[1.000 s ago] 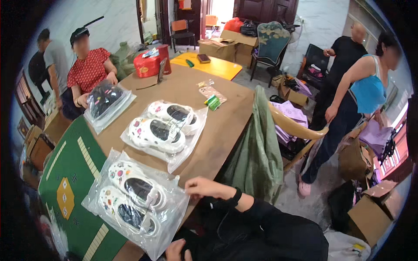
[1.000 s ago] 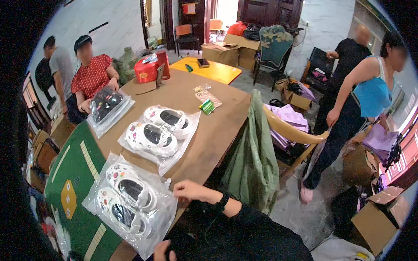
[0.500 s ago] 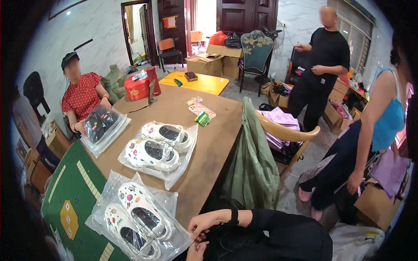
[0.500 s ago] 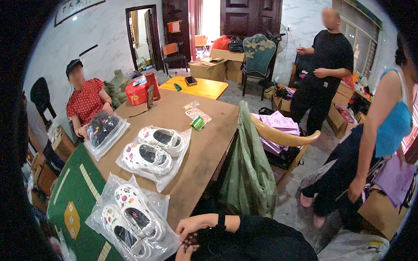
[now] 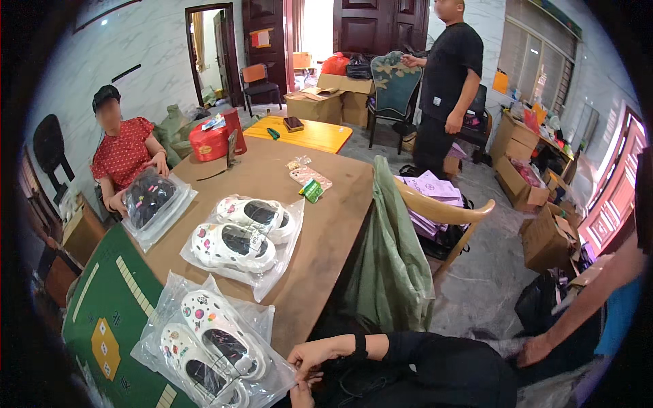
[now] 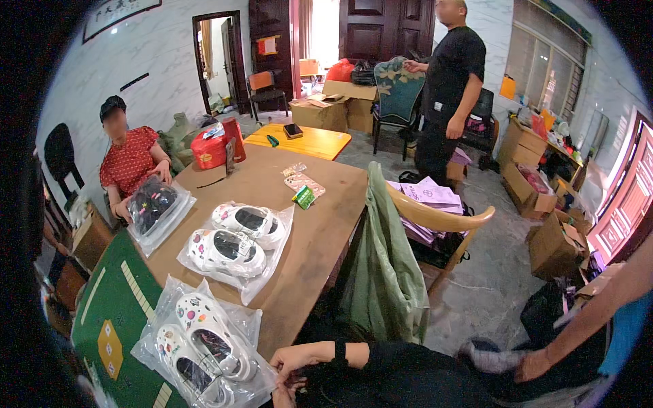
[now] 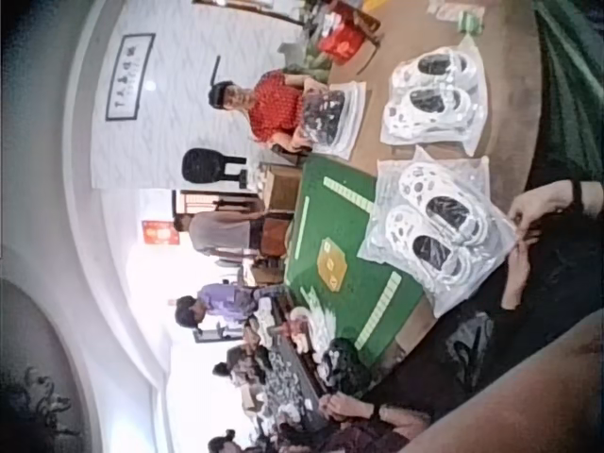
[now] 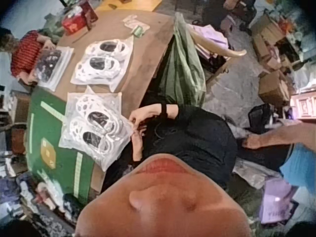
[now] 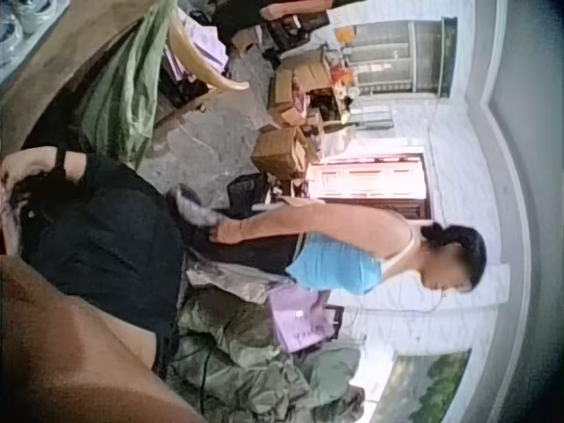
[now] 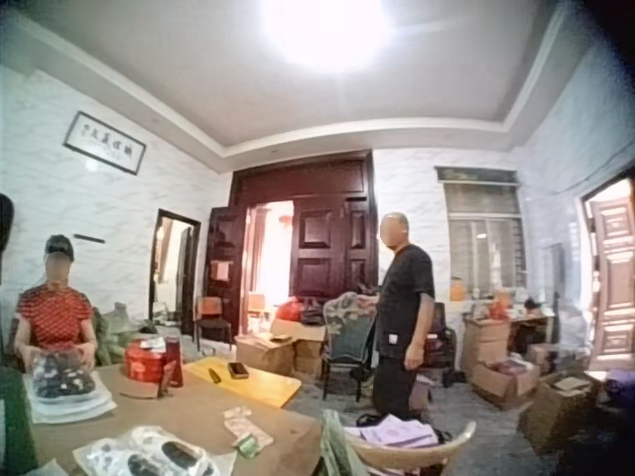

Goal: The recorder is checking and packing white clogs with colorful decorative accessories into plastic bags and placing them in a larger sack.

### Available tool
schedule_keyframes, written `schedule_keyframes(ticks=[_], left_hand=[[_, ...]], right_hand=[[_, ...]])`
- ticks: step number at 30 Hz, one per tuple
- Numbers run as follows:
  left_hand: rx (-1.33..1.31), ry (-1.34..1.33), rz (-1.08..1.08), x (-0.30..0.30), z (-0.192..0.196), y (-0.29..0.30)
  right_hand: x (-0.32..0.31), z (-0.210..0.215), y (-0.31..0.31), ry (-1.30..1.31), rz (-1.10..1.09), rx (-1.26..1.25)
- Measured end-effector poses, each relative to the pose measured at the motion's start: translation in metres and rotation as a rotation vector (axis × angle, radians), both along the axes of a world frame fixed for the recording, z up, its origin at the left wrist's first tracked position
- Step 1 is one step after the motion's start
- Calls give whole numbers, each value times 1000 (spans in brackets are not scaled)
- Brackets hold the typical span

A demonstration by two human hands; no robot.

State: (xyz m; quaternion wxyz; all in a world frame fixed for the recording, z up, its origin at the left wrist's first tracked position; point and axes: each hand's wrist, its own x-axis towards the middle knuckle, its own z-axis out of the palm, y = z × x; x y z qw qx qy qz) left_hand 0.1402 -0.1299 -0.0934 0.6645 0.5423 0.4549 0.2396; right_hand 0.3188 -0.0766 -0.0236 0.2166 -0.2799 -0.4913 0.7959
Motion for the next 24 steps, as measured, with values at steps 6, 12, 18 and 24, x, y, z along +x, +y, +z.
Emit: schedule_keyframes(ticks=[6, 12, 18, 24], left_hand=[[-17, 47, 141, 5, 2, 0], [-16, 23, 171, 9, 18, -3], [-292, -272, 184, 8, 20, 0], [-188, -261, 82, 11, 20, 8]], right_hand=[[2, 2, 0, -7, -10, 6], [13, -4, 3, -135, -31, 56], [22, 10, 11, -243, -84, 154], [26, 11, 13, -263, 6, 161]])
